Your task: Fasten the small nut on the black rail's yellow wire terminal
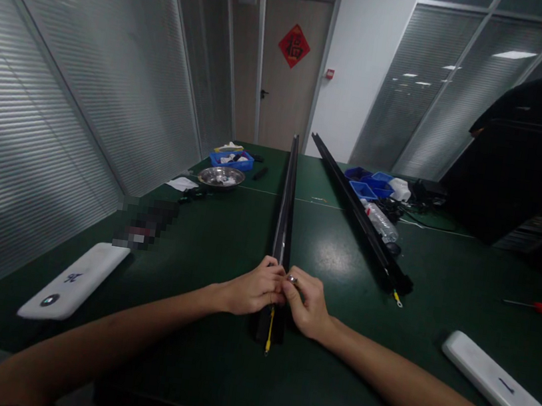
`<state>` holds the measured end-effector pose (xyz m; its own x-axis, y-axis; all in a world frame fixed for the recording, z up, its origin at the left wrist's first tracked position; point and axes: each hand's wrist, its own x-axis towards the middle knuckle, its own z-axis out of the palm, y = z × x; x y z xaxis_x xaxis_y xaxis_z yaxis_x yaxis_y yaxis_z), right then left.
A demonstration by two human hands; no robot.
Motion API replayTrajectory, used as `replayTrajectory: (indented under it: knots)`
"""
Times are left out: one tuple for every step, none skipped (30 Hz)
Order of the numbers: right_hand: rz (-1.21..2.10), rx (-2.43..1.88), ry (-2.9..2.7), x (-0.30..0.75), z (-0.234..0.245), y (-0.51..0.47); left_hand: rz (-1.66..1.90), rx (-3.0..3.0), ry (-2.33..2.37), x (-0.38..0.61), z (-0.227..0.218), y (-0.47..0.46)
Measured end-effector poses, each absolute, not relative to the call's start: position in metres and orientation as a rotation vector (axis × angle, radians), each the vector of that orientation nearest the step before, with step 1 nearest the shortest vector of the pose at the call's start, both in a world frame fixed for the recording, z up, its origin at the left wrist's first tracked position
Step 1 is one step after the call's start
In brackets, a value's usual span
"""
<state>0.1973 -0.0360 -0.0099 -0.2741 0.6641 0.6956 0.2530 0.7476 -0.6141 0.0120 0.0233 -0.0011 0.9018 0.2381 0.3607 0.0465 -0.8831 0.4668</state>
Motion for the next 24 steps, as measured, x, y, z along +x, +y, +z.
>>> replayTrajectory:
  knots:
    - [0.479, -0.713, -1.848, 0.1972, -0.0099, -0.0359, 0.553, 2.596, 0.216, 0.012, -0.0006, 0.0234]
    - [0.487, -0.714, -1.846, 0.1972, -0.0101, -0.0358, 0.538, 2.59, 0.222, 0.012, -0.0002, 0.0233]
    - [0.491, -0.71, -1.848, 0.1974, -0.0103, -0.0355, 0.533, 2.59, 0.227, 0.0121, 0.0, 0.0231]
    - [0.491, -0.704, -1.853, 0.1977, -0.0106, -0.0352, 0.542, 2.596, 0.229, 0.0121, 0.0, 0.0226]
    - [0.489, -0.695, -1.86, 0.1981, -0.011, -0.0348, 0.557, 2.607, 0.227, 0.0122, -0.0002, 0.0221]
    - [0.484, -0.683, -1.864, 0.1985, -0.0114, -0.0344, 0.574, 2.623, 0.223, 0.0122, -0.0005, 0.0215]
    - [0.481, -0.673, -1.867, 0.1989, -0.0116, -0.0341, 0.588, 2.639, 0.222, 0.0122, -0.0009, 0.0209]
    - [0.481, -0.665, -1.868, 0.1992, -0.0118, -0.0339, 0.596, 2.654, 0.225, 0.0122, -0.0014, 0.0204]
    - [0.483, -0.659, -1.868, 0.1994, -0.0119, -0.0338, 0.597, 2.665, 0.229, 0.0121, -0.0018, 0.0202]
    - [0.484, -0.656, -1.869, 0.1994, -0.0118, -0.0339, 0.596, 2.67, 0.234, 0.0119, -0.0021, 0.0201]
    - [0.481, -0.658, -1.87, 0.1993, -0.0116, -0.0343, 0.6, 2.67, 0.234, 0.0118, -0.0023, 0.0203]
    - [0.474, -0.664, -1.873, 0.1991, -0.0114, -0.0348, 0.609, 2.663, 0.226, 0.0117, -0.0025, 0.0207]
    - [0.466, -0.673, -1.877, 0.1987, -0.011, -0.0355, 0.616, 2.652, 0.211, 0.0115, -0.0026, 0.0212]
    - [0.459, -0.684, -1.88, 0.1984, -0.0107, -0.0361, 0.621, 2.635, 0.195, 0.0115, -0.0025, 0.022]
    - [0.455, -0.698, -1.881, 0.198, -0.0103, -0.0367, 0.617, 2.615, 0.182, 0.0114, -0.0025, 0.0227]
    - [0.455, -0.71, -1.88, 0.1977, -0.0101, -0.0371, 0.604, 2.594, 0.178, 0.0114, -0.0024, 0.0235]
    - [0.458, -0.721, -1.878, 0.1974, -0.0099, -0.0373, 0.585, 2.576, 0.184, 0.0115, -0.0023, 0.0241]
    - [0.46, -0.728, -1.875, 0.1973, -0.01, -0.0373, 0.568, 2.565, 0.195, 0.0116, -0.0023, 0.0245]
    - [0.461, -0.729, -1.872, 0.1972, -0.0102, -0.0371, 0.557, 2.565, 0.207, 0.0117, -0.0025, 0.0247]
    - [0.46, -0.725, -1.87, 0.1972, -0.0105, -0.0367, 0.558, 2.574, 0.214, 0.0118, -0.0028, 0.0246]
    - [0.46, -0.717, -1.871, 0.1973, -0.0109, -0.0362, 0.569, 2.591, 0.215, 0.0119, -0.0031, 0.0243]
    - [0.458, -0.706, -1.873, 0.1975, -0.0113, -0.0356, 0.584, 2.612, 0.212, 0.012, -0.0035, 0.0239]
    - [0.457, -0.695, -1.874, 0.1976, -0.0116, -0.0351, 0.6, 2.634, 0.209, 0.012, -0.0039, 0.0233]
    - [0.455, -0.684, -1.875, 0.1978, -0.0119, -0.0346, 0.61, 2.652, 0.208, 0.0121, -0.0041, 0.0227]
